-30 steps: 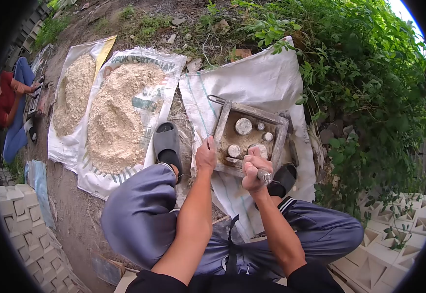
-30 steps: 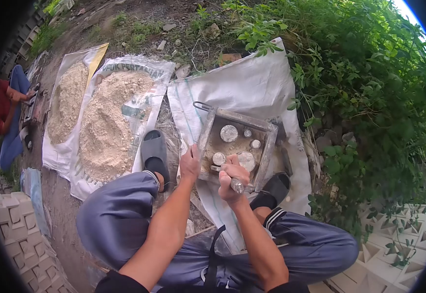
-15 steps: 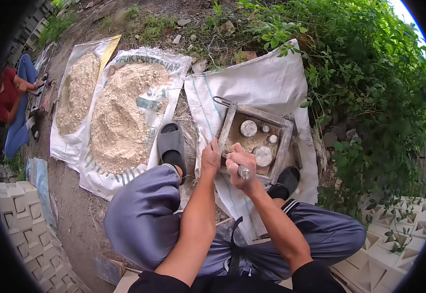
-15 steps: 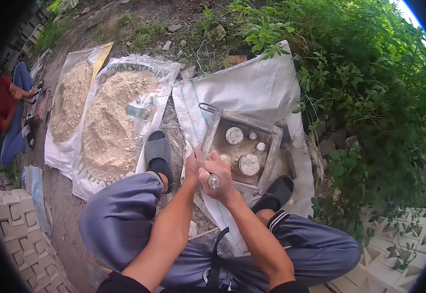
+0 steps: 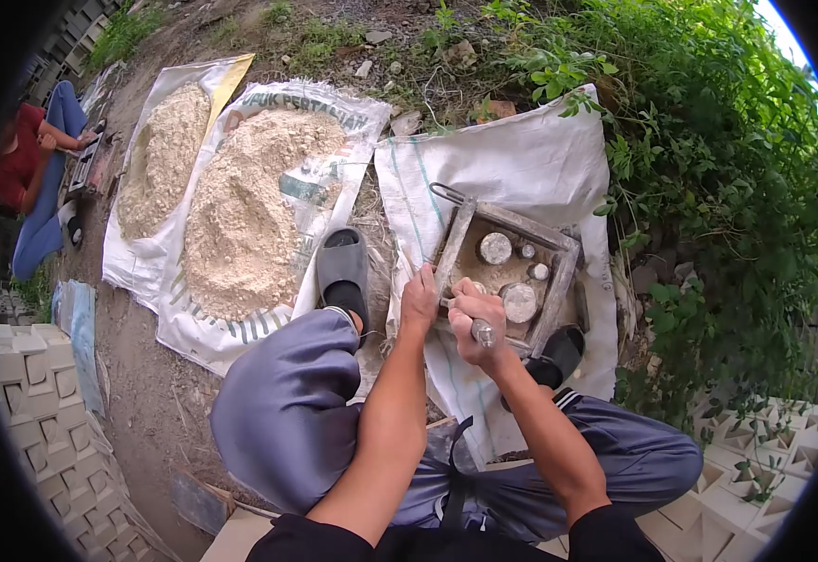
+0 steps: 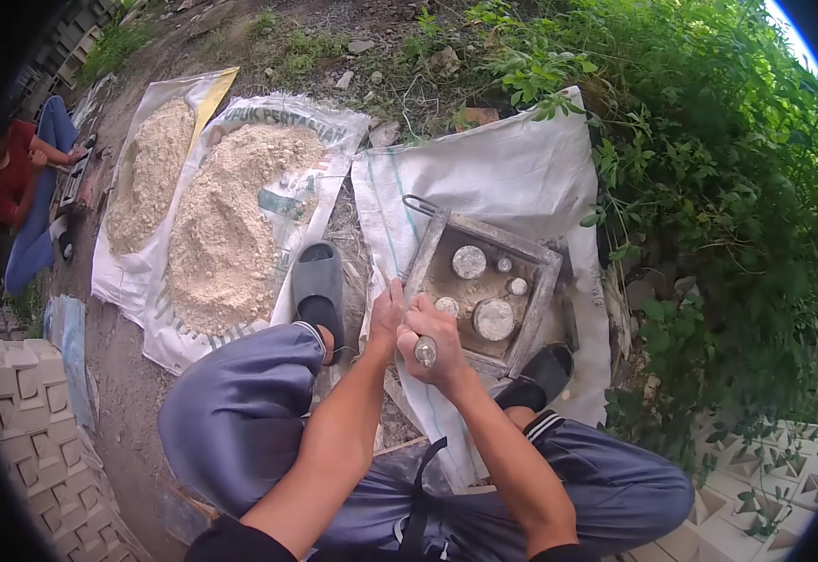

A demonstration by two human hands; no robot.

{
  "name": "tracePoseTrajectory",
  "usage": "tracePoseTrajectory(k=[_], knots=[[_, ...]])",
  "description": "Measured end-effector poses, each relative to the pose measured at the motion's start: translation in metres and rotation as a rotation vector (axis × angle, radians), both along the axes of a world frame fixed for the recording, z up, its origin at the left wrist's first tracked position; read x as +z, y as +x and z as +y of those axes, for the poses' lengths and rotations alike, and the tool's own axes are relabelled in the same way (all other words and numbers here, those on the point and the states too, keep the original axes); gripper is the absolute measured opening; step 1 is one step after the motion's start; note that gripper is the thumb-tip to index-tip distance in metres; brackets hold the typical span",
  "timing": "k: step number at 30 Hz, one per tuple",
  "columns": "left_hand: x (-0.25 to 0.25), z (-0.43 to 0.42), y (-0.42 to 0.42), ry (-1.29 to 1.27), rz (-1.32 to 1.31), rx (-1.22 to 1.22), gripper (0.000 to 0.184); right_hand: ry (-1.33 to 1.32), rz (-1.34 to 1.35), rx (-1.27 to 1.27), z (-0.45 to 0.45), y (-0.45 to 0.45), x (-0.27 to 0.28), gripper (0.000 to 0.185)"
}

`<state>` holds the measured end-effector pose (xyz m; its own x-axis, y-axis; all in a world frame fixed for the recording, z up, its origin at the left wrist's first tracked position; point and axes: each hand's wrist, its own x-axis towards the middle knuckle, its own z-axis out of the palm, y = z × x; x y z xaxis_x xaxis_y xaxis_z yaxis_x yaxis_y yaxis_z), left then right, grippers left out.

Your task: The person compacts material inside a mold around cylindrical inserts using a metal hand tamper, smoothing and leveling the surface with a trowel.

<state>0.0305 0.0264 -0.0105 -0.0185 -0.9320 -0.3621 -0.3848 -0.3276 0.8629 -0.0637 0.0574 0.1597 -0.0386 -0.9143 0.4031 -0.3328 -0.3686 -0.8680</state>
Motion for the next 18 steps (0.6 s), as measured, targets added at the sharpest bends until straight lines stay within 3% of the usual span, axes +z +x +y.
tracePoseTrajectory(k=[3, 6, 10, 11, 12, 14, 15, 18], knots=[[-0.001, -0.003, -0.002, 0.032, -0.029, -0.015, 0.054, 0.140, -0.051, -0.034, -0.008, -0.011, 0.006, 0.021], [-0.006, -0.002, 0.000, 0.056, -0.044, -0.035, 0.055, 0.010, -0.136, -0.024, 0.001, -0.009, 0.005, 0.020], [-0.004, -0.003, -0.001, 0.099, -0.022, -0.034, 0.057, 0.202, 0.002, 0.003, -0.013, -0.011, 0.009, 0.020], [-0.007, -0.004, -0.002, 0.097, -0.021, -0.034, 0.057, 0.238, -0.096, -0.082, -0.009, -0.012, 0.015, 0.021], [-0.011, -0.008, -0.003, 0.064, -0.033, -0.041, 0.058, 0.235, -0.094, -0.073, -0.013, -0.011, 0.012, 0.021], [-0.019, 0.003, 0.003, 0.059, -0.060, -0.047, 0.058, -0.029, -0.171, -0.086, -0.005, -0.005, 0.003, 0.026], [-0.015, 0.001, 0.003, 0.064, -0.032, -0.035, 0.058, 0.138, 0.091, 0.002, -0.003, -0.007, 0.001, 0.022], [-0.004, -0.004, -0.004, 0.072, -0.035, -0.047, 0.058, 0.175, -0.045, -0.018, -0.012, -0.011, 0.006, 0.022]])
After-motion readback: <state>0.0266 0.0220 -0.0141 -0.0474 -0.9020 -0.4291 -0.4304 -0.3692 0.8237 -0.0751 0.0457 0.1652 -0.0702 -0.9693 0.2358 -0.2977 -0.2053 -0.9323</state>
